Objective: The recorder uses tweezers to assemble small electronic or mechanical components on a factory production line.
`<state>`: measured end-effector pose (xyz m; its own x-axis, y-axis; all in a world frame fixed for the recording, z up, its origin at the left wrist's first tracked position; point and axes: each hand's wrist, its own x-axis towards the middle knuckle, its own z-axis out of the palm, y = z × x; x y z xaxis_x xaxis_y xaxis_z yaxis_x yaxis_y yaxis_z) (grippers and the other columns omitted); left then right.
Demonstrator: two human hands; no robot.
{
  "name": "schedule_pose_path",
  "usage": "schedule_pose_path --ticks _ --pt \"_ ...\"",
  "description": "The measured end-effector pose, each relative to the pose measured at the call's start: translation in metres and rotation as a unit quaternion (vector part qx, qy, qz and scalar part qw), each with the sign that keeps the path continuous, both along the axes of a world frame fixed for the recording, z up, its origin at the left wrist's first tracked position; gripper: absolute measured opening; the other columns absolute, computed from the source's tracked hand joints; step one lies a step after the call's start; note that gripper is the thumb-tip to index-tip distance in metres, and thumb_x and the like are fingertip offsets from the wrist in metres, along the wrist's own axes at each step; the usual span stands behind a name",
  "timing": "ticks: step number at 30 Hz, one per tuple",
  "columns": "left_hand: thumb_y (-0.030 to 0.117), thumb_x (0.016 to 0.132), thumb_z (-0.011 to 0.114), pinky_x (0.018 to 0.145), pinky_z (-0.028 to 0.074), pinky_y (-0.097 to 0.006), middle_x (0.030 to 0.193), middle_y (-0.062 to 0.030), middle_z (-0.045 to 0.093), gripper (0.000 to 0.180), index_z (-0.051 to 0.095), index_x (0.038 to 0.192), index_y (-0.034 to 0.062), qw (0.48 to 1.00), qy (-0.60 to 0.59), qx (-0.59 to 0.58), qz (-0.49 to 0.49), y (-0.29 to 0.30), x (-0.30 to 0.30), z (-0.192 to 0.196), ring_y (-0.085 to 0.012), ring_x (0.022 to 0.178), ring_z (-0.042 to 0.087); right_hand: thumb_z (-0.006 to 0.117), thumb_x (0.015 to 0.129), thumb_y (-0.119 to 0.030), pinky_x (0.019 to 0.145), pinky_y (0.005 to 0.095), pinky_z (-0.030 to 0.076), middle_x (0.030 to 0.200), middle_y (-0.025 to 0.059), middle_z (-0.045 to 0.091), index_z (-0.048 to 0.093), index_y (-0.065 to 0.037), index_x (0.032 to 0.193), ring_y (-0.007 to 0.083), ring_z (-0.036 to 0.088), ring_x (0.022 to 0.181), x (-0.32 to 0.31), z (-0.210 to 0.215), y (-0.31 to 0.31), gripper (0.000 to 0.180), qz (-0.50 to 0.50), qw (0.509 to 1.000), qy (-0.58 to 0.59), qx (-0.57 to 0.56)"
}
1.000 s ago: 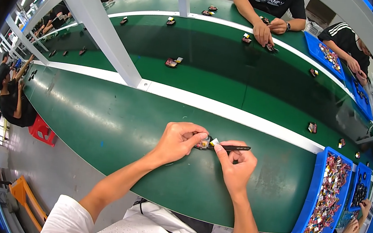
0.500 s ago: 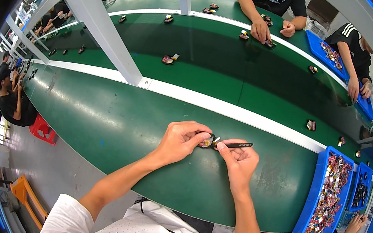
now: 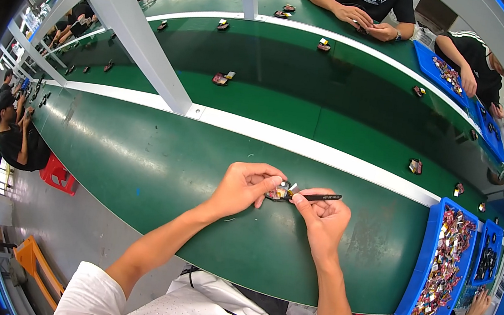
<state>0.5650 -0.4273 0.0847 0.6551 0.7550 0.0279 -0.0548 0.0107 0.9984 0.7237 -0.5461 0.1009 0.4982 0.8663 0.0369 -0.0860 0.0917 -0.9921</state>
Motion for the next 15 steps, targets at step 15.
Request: schedule_pose_path --ticks 15 --pt "0.018 0.105 0.056 0.041 0.046 -0.021 0.087 -0.0110 0.070 0.032 0.065 0.122 -0.0073 0.990 -0.036 -0.097 -0.096 0.005 -0.007 0.009 -0.0100 0.054 0.062 0.080 0.082 0.003 0.047 0.0180 0.031 0.077 0.0019 0.069 0.072 0.003 0.090 -0.0005 0.045 0.053 -0.008 -0.005 -0.003 0.011 -0.064 0.978 -0.166 0.108"
